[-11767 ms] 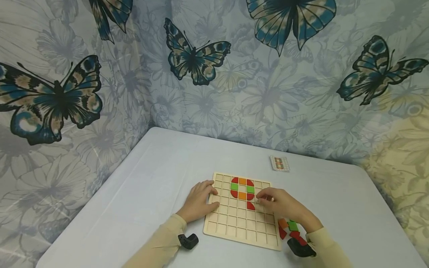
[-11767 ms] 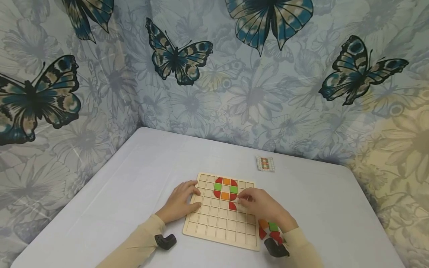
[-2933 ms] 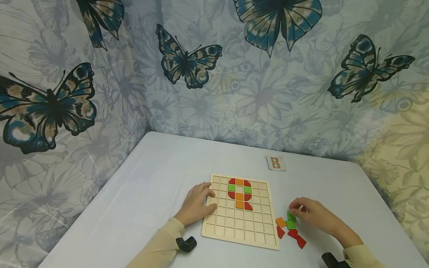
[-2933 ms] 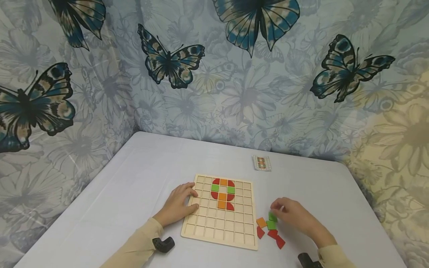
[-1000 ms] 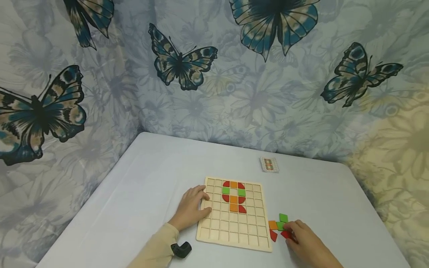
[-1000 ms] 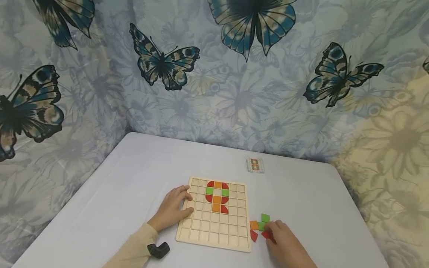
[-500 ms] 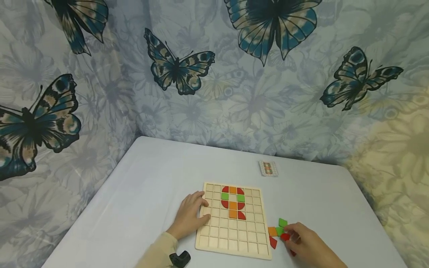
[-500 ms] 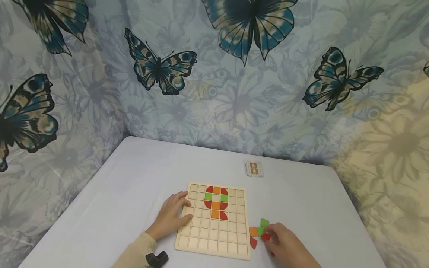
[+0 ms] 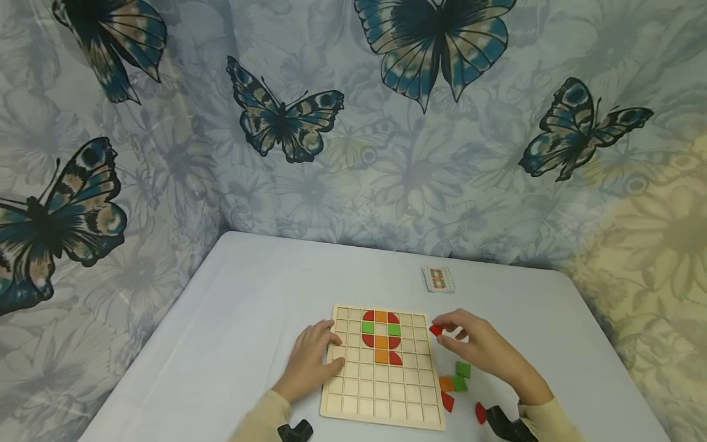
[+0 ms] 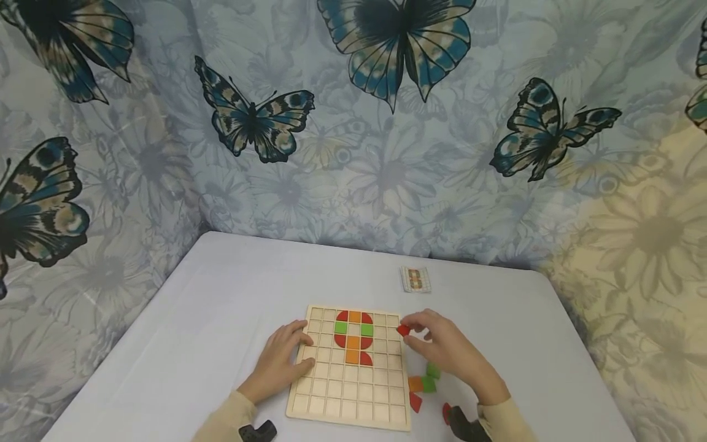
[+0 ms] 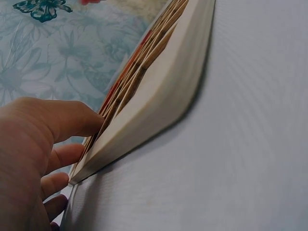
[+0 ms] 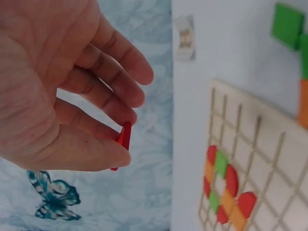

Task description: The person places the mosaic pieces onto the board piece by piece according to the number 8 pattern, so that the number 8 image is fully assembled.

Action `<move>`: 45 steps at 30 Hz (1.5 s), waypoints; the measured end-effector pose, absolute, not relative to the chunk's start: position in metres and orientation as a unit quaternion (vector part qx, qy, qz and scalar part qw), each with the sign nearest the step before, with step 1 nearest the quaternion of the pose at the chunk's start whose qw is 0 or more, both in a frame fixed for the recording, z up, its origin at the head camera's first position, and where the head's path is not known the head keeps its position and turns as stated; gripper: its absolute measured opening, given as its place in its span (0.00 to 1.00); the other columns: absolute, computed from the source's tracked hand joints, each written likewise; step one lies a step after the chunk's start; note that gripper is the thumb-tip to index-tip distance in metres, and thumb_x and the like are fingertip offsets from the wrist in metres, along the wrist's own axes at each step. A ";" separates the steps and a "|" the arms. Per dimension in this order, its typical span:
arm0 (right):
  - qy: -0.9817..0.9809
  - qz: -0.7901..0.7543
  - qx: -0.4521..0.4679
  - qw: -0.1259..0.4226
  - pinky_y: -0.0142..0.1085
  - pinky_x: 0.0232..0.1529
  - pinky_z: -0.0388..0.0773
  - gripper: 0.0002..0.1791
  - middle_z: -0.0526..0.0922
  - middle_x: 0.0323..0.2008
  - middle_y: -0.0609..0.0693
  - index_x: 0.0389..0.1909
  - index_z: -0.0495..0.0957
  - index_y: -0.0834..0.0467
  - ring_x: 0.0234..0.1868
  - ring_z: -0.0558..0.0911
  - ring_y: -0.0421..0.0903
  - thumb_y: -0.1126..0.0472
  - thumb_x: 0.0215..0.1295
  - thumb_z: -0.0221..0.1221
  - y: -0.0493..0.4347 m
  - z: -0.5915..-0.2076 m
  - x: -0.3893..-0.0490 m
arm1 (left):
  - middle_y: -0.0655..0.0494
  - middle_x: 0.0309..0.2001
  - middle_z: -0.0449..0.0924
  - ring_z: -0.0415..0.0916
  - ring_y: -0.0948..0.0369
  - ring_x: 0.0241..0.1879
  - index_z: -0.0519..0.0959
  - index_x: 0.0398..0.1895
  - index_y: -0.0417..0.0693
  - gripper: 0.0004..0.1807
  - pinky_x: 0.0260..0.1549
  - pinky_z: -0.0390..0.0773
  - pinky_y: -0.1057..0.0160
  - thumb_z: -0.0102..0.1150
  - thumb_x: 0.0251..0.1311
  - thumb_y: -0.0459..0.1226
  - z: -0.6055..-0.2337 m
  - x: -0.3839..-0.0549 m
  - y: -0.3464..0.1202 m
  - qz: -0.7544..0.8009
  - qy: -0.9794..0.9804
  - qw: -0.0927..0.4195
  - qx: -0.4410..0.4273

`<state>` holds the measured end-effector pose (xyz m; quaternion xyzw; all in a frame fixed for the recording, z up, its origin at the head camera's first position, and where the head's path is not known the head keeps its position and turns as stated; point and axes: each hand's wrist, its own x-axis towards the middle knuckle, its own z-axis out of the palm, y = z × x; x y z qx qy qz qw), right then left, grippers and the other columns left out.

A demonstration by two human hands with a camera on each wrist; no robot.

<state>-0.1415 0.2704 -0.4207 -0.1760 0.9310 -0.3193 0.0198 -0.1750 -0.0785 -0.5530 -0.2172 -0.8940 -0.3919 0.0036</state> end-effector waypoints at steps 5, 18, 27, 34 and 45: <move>0.930 -0.315 -0.189 0.019 0.37 0.44 0.84 0.15 0.84 0.47 0.47 0.53 0.80 0.58 0.45 0.81 0.46 0.61 0.67 0.65 0.253 -0.411 -0.166 | 0.49 0.73 0.66 0.59 0.45 0.75 0.76 0.48 0.57 0.15 0.76 0.51 0.36 0.67 0.59 0.45 -0.554 -0.176 -0.078 -0.397 -0.892 -0.009 -0.215; 0.912 -0.314 -0.256 0.063 0.45 0.48 0.83 0.13 0.81 0.48 0.44 0.52 0.81 0.55 0.49 0.79 0.52 0.60 0.69 0.63 0.206 -0.423 -0.193 | 0.50 0.74 0.64 0.56 0.45 0.77 0.75 0.55 0.53 0.21 0.78 0.47 0.35 0.66 0.60 0.46 -0.551 -0.176 -0.074 -0.401 -0.890 -0.034 -0.214; 0.916 -0.296 -0.249 0.104 0.40 0.47 0.81 0.14 0.81 0.47 0.43 0.52 0.81 0.56 0.50 0.78 0.51 0.61 0.67 0.65 0.189 -0.431 -0.196 | 0.50 0.74 0.65 0.57 0.45 0.77 0.76 0.53 0.55 0.19 0.77 0.49 0.35 0.65 0.60 0.46 -0.552 -0.175 -0.073 -0.399 -0.891 -0.029 -0.214; 0.913 -0.282 -0.276 0.106 0.37 0.43 0.81 0.11 0.81 0.45 0.45 0.49 0.82 0.56 0.45 0.78 0.49 0.63 0.67 0.64 0.181 -0.444 -0.194 | 0.51 0.75 0.64 0.56 0.46 0.77 0.76 0.52 0.56 0.18 0.78 0.48 0.36 0.65 0.60 0.46 -0.552 -0.177 -0.076 -0.395 -0.895 -0.030 -0.205; 0.920 -0.252 -0.278 0.116 0.36 0.44 0.82 0.11 0.83 0.45 0.44 0.47 0.83 0.55 0.47 0.80 0.45 0.60 0.65 0.66 0.169 -0.467 -0.194 | 0.52 0.75 0.64 0.55 0.46 0.78 0.77 0.51 0.58 0.17 0.78 0.49 0.37 0.65 0.60 0.47 -0.550 -0.178 -0.082 -0.386 -0.901 -0.029 -0.196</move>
